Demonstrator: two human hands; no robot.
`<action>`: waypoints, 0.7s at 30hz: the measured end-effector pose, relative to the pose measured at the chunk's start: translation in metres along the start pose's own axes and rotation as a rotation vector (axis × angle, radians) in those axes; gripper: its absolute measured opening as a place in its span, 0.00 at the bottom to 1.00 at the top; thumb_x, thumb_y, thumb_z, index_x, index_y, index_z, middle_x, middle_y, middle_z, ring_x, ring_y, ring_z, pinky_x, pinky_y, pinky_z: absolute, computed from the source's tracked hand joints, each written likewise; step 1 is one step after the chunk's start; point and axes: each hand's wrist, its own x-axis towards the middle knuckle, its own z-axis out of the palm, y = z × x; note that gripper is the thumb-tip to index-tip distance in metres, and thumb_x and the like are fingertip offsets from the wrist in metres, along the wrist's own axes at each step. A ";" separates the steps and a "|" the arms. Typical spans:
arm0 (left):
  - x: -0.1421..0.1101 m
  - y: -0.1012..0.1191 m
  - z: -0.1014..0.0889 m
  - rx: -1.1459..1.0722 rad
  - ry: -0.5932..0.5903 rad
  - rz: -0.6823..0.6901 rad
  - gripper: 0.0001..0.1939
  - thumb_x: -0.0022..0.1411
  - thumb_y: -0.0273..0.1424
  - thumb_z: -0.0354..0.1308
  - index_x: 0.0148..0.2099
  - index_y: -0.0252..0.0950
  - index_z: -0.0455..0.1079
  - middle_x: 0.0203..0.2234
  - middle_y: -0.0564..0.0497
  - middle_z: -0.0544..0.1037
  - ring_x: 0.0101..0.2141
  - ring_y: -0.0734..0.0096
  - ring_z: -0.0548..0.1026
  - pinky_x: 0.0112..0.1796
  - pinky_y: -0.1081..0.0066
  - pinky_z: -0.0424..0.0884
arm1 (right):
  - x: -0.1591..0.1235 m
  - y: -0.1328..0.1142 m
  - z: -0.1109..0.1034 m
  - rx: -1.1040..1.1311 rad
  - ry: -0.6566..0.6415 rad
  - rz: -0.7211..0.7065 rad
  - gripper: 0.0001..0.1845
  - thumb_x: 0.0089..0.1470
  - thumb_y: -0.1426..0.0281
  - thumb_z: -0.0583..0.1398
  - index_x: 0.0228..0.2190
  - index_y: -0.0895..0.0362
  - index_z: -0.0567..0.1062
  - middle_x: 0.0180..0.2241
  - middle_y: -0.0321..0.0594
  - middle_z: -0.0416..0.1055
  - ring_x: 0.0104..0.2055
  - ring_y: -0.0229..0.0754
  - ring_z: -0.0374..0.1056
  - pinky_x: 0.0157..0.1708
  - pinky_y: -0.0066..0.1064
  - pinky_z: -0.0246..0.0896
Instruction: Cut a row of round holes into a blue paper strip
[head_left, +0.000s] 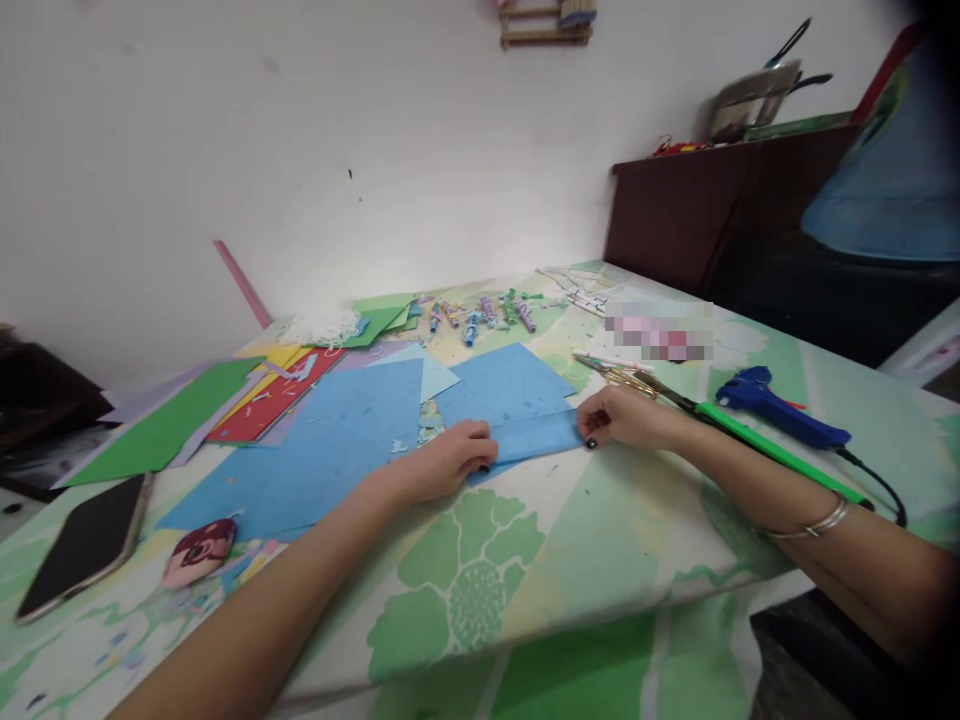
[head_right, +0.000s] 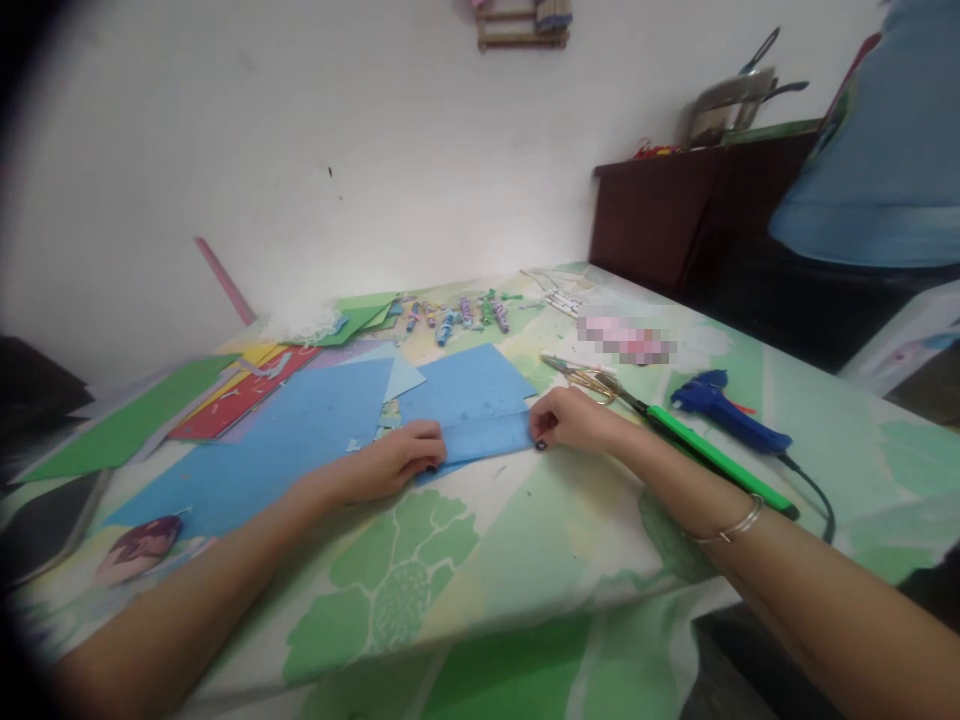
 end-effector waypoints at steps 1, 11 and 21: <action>0.001 0.001 -0.001 0.002 -0.021 0.014 0.11 0.59 0.19 0.43 0.28 0.36 0.60 0.32 0.51 0.64 0.34 0.72 0.64 0.37 0.73 0.60 | 0.000 0.000 -0.001 -0.010 -0.008 -0.002 0.04 0.38 0.77 0.61 0.19 0.57 0.74 0.17 0.31 0.68 0.23 0.34 0.63 0.25 0.25 0.53; -0.004 0.007 0.003 0.039 0.041 -0.032 0.09 0.56 0.17 0.44 0.33 0.37 0.59 0.35 0.50 0.64 0.36 0.69 0.63 0.39 0.71 0.61 | -0.008 -0.035 0.027 -0.220 0.156 -0.083 0.09 0.41 0.82 0.55 0.24 0.58 0.71 0.28 0.40 0.70 0.32 0.40 0.64 0.31 0.28 0.51; 0.002 0.007 0.004 0.027 0.022 -0.057 0.08 0.57 0.19 0.44 0.30 0.36 0.57 0.28 0.51 0.64 0.32 0.69 0.63 0.35 0.70 0.61 | 0.013 -0.036 0.031 -0.176 0.073 -0.072 0.14 0.35 0.84 0.52 0.22 0.59 0.73 0.23 0.37 0.71 0.27 0.36 0.64 0.27 0.23 0.52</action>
